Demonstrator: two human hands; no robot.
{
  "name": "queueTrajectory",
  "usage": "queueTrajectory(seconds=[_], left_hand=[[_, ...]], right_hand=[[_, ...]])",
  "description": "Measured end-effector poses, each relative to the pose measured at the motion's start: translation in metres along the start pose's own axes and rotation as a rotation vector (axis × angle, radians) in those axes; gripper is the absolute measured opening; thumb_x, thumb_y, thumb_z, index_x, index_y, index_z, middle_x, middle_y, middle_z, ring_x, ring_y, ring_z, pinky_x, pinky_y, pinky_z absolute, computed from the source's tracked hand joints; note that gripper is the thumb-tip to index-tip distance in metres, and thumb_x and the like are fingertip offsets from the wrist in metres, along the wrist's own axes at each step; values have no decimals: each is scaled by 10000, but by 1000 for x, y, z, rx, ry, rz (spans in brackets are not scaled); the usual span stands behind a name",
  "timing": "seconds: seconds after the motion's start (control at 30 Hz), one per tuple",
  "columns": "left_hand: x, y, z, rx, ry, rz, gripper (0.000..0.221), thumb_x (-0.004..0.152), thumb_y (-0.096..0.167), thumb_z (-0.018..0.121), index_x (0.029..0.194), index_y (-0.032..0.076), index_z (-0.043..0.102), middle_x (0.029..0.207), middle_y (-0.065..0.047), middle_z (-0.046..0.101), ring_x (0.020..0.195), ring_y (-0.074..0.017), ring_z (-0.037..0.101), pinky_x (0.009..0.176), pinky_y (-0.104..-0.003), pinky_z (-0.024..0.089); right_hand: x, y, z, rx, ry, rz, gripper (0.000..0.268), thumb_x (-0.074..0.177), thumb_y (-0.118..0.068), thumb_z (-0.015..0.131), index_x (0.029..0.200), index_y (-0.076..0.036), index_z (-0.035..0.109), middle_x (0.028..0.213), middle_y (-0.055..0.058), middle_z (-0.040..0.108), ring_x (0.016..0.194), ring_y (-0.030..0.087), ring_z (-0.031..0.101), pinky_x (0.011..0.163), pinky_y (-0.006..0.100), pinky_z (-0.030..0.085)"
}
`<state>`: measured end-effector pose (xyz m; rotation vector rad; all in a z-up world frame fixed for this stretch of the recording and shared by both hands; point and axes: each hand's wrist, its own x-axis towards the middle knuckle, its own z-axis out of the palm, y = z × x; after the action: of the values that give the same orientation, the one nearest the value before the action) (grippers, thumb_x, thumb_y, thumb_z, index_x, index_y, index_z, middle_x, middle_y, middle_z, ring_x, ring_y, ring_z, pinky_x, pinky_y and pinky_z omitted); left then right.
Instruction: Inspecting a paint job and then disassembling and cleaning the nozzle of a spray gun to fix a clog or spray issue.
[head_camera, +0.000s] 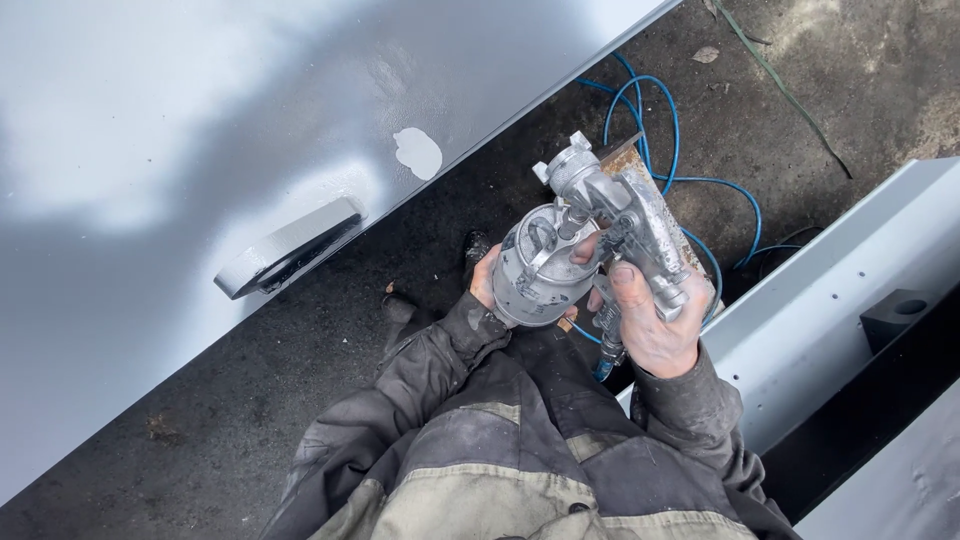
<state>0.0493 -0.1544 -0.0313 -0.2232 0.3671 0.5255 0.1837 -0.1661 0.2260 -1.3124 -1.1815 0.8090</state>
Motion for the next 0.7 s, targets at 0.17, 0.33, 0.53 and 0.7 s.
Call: queueTrajectory(seconds=[0.17,0.33,0.53,0.7], left_hand=[[1,-16,1,-14,-25,0,1029,848,795,652,1626,277,223,1673,-218,223,1476,-520,283,1083,-822,232],[11,-26,8,-11,-61,10,1029,843,790,661,1624,274,231,1673,-213,226,1476,-524,277,1082,-833,219],[1,-39,4,-21,-86,6,1030,837,783,672,1621,272,242,1673,-207,230,1477,-530,270,1080,-848,202],[9,-52,6,-41,-122,-4,1031,831,777,683,1619,269,253,1673,-201,233,1477,-535,263,1078,-863,184]], right_hand=[[-11,23,-6,-10,83,1,334,1053,-117,501,1245,152,548,734,282,601,567,245,610,377,328,524],[-15,18,-10,-32,137,67,257,1062,-117,506,1169,113,546,689,257,584,549,224,579,373,315,498],[-17,15,-16,-39,160,116,217,1071,-109,527,1074,107,552,663,261,568,501,232,556,346,327,470],[-4,17,-14,-82,167,105,198,1069,-116,550,1018,74,561,634,244,577,468,223,565,315,316,452]])
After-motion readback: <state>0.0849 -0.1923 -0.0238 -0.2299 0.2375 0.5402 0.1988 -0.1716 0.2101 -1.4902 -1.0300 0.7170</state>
